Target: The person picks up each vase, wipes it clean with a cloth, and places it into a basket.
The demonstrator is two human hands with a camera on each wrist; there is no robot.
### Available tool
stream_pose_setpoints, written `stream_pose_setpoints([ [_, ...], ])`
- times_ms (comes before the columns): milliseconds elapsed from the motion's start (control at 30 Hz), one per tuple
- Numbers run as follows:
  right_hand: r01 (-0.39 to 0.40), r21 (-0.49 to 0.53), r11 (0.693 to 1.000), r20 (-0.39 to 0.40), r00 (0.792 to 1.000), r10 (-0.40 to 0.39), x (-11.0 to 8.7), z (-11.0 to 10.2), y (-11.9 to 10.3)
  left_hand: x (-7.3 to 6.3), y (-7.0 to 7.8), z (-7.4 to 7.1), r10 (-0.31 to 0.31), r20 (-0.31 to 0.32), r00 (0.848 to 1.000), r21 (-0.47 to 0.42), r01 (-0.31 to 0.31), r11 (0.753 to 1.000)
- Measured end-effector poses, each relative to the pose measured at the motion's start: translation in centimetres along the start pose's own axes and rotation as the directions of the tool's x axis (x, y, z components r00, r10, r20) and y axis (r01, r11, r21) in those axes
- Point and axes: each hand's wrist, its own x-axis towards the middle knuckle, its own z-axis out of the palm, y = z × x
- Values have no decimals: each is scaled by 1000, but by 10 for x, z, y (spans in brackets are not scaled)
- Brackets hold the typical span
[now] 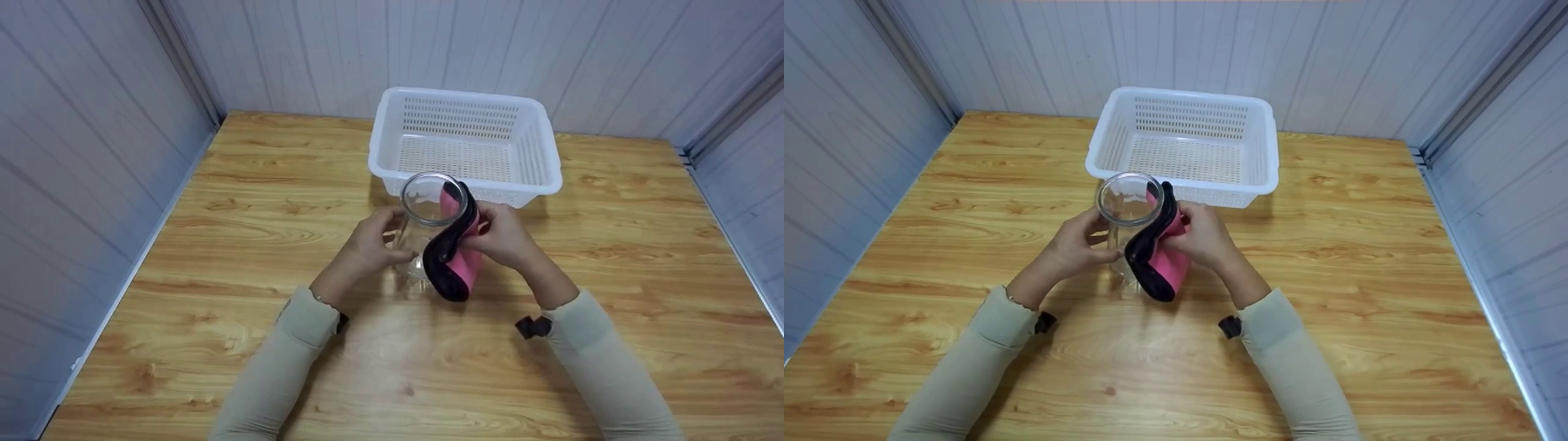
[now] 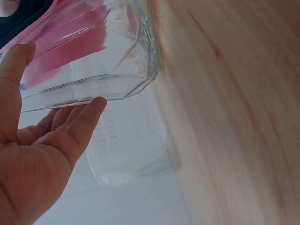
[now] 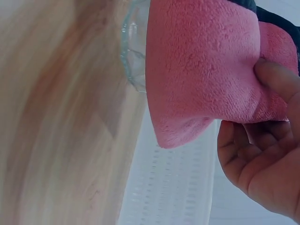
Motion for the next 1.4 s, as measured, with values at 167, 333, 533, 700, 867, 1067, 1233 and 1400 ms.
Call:
stream_pose_setpoints([
  [167, -16, -23, 1000, 11, 1000, 16, -3, 7, 8, 0, 1, 0, 7, 3, 1000, 17, -7, 1000],
  [333, -39, -107, 994, 51, 998, 44, -5, 16, 19, -1, 1, 1, 18, 0, 1000, 11, -18, 1000],
  [533, -64, -129, 990, 68, 995, 73, -6, 18, 19, -2, 0, 2, 86, -14, 996, 48, -85, 995],
  [700, -84, -133, 988, 75, 993, 94, -6, 17, 18, -2, 1, 3, 61, -31, 998, 84, -58, 995],
  [867, -88, -121, 989, 74, 992, 97, -6, 17, 19, -3, 3, 3, 23, -19, 1000, 54, -22, 998],
  [1067, -3, -128, 992, 53, 999, 10, -6, 18, 21, -5, 5, 2, -21, 2, 1000, 50, 21, 999],
  [1233, 12, -111, 994, 19, 1000, -10, -7, 16, 16, -5, 5, 1, -40, 1, 999, 91, 40, 995],
  [1400, 18, -81, 997, -21, 1000, -19, -6, 11, 7, -4, 6, 0, -37, -27, 999, 153, 41, 987],
])
